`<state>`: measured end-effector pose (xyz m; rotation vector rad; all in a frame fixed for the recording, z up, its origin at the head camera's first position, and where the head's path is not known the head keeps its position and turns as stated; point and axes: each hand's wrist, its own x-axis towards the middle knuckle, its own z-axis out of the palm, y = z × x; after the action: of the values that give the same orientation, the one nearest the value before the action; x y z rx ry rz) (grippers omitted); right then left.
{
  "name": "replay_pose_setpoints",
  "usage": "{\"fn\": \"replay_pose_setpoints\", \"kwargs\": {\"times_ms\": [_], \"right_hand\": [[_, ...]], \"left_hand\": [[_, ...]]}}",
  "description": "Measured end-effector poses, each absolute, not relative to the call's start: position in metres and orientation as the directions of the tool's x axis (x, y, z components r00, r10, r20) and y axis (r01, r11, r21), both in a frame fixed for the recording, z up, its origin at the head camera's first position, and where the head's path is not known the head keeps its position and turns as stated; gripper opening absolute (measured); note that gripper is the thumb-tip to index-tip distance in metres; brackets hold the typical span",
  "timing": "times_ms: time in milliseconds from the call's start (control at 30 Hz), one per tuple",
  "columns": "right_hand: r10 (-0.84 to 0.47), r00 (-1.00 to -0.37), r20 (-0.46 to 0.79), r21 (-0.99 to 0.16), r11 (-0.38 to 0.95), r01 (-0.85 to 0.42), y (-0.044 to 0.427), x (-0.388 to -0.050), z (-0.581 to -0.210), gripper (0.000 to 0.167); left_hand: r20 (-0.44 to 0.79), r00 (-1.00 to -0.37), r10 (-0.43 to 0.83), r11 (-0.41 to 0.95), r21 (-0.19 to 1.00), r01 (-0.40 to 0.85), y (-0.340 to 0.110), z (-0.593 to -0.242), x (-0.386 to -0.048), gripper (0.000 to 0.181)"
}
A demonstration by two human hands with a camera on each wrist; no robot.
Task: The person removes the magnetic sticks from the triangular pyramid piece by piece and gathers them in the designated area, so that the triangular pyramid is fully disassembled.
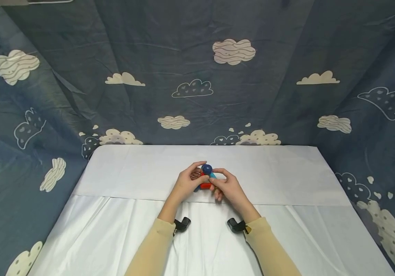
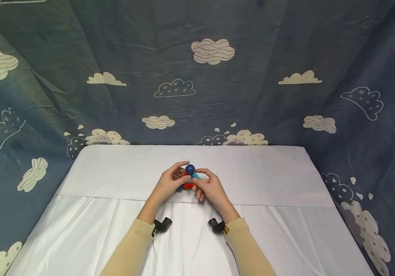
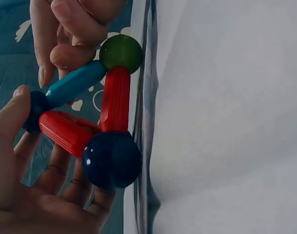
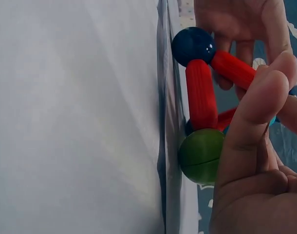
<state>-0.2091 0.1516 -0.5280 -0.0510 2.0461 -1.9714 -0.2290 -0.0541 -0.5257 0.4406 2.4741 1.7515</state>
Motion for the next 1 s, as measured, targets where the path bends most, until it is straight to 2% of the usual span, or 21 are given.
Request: {"fn": "replay_pose_setpoints", "kwargs": {"times_ms": [233,567,1000], "right_hand": [[-0.210,-0.961,-0.181,-0.982,0.090,0.166,0.1464,-0.2053,-0.5255,0.042],[-0.187,-0.968,-0.167,-0.982,0.116,0.147,0.1436,-0.2049,-0.5259,0.030],[-0.185,-0.970,-0.158,-0.983,0.119,0.137,0.1473,-0.2053,-0.5288,0.032]], "left_hand": [[0.097,-0.959,0.267,0.339,0.922,0.188,-0.0511,-0.5271,-0.2280,0.044],[0.096,-0.962,0.256,0.339,0.923,0.182,-0.0505,-0.5269,-0.2271,0.042],[0.099,-0.974,0.202,0.247,0.958,0.148,-0.0544,-0.5342,-0.2292,0.040]]}}
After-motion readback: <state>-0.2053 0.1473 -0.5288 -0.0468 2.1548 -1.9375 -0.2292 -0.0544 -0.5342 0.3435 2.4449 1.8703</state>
